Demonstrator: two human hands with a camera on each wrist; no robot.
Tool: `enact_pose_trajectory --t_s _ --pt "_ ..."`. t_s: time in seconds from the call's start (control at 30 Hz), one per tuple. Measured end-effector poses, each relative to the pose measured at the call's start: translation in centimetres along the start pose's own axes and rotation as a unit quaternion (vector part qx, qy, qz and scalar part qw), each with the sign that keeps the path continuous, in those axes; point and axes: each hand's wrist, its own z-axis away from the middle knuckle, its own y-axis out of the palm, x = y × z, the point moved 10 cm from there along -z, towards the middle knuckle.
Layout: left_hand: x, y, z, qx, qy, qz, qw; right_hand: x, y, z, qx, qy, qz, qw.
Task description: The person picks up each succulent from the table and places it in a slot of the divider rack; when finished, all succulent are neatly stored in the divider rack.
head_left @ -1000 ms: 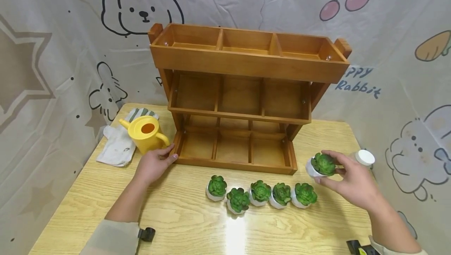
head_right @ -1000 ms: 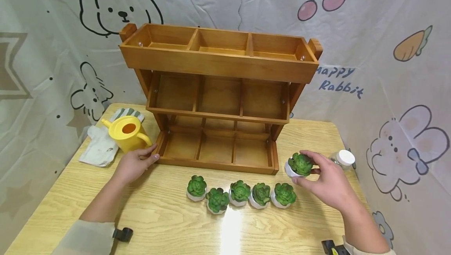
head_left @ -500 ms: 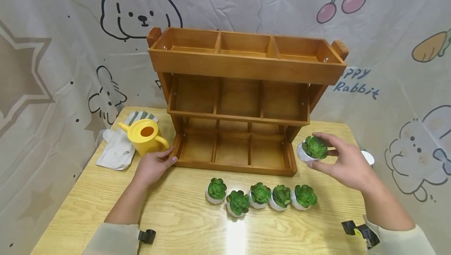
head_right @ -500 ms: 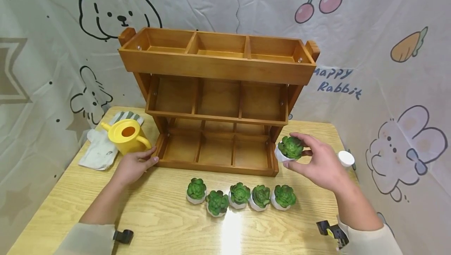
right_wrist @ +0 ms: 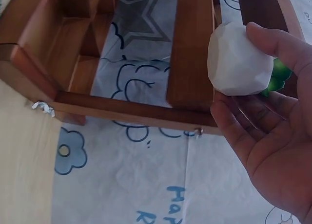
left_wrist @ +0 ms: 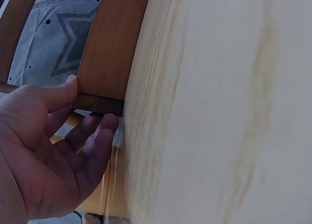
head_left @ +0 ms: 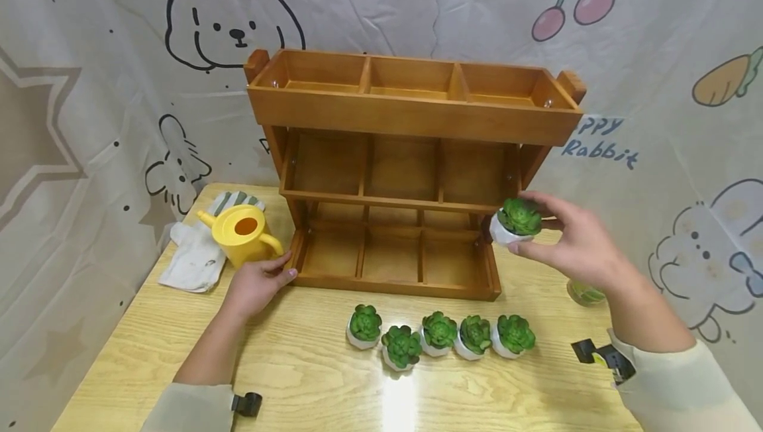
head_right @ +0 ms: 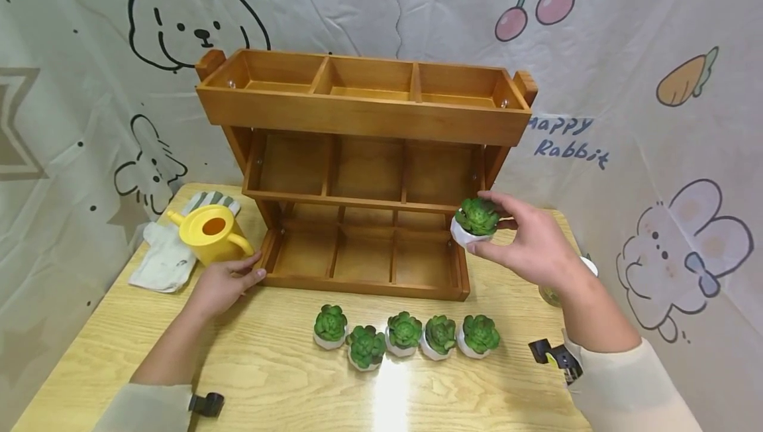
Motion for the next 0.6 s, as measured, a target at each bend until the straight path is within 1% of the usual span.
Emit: enact_pose_trajectory --t_s 0.17,0.4,0.6 --pt "0.0 -0.1 0.0 -0.002 0.000 0.002 1.0000 0.6 0.0 -1.5 0.006 0.015 -0.002 0.9999" --pt "0.0 -0.1 0.0 -0.003 -0.001 0.006 1.0000 1.9 0.4 -3.7 0.010 -0.005 -0.008 0.9999" --pt "-0.2 -0.1 0.1 -0.003 0.003 0.011 0.9999 2.5 0.8 -5.5 0.019 0.001 -0.013 0.9997"
